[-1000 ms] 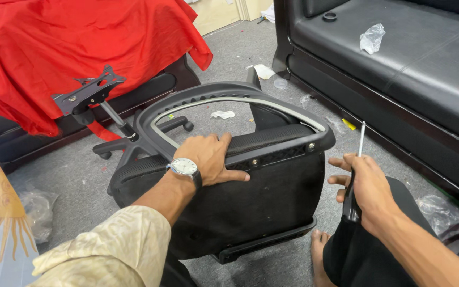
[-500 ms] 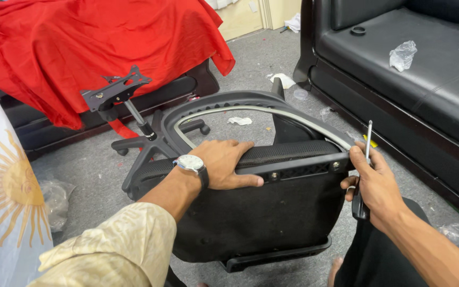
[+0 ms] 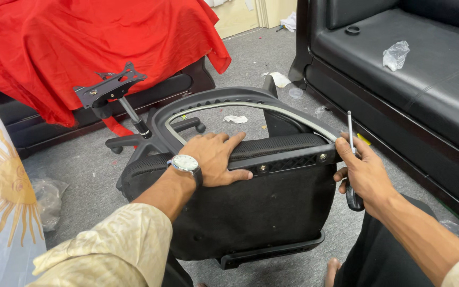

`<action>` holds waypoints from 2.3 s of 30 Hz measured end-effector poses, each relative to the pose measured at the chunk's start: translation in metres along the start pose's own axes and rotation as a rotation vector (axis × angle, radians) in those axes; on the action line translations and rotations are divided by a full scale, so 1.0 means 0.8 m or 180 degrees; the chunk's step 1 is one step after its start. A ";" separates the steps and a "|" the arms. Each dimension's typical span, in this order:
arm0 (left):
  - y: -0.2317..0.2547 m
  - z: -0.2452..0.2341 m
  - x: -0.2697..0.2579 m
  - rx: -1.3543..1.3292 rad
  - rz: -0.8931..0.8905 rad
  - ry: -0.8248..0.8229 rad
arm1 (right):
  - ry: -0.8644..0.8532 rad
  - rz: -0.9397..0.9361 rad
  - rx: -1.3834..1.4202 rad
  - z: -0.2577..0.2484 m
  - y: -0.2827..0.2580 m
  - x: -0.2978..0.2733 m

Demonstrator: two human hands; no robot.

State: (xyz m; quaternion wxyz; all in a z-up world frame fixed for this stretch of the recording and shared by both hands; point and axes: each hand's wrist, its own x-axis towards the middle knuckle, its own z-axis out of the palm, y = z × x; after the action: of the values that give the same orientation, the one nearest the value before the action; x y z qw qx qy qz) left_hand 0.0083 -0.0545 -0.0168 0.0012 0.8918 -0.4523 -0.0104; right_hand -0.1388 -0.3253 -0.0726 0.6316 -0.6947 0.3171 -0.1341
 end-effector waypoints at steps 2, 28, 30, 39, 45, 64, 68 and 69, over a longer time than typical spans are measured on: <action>0.009 0.011 0.002 0.0079 0.0040 0.0173 | 0.0041 0.0058 0.0030 -0.001 0.001 -0.003; 0.039 0.018 0.025 -0.0387 -0.0476 -0.0075 | 0.0108 -0.0167 0.0052 -0.008 0.026 -0.046; 0.039 0.018 0.026 -0.0354 -0.0418 -0.0059 | 0.0235 -0.0604 -0.0261 0.000 0.029 -0.063; 0.026 0.025 0.015 -0.0407 -0.0057 0.0327 | -0.0094 -0.2215 -0.1902 0.063 -0.023 -0.040; 0.008 0.022 -0.015 0.0279 0.0230 0.0542 | -0.0158 -0.2213 -0.1929 0.070 -0.028 -0.037; -0.066 -0.039 -0.011 0.0097 0.0801 -0.0815 | 0.0069 -0.2123 -0.2157 0.052 -0.015 -0.049; -0.082 -0.034 -0.016 0.0091 0.0843 -0.0755 | 0.0138 -0.1912 -0.2111 0.049 -0.005 -0.046; -0.086 -0.029 -0.020 0.0120 0.0755 -0.0718 | 0.0134 -0.1926 -0.2117 0.046 -0.004 -0.046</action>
State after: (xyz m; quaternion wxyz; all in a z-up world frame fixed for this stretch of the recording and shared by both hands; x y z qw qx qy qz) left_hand 0.0544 -0.0011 0.0058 -0.0650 0.8251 -0.5519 -0.1018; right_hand -0.1440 -0.2738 -0.0678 0.2998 -0.9185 0.1384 -0.2176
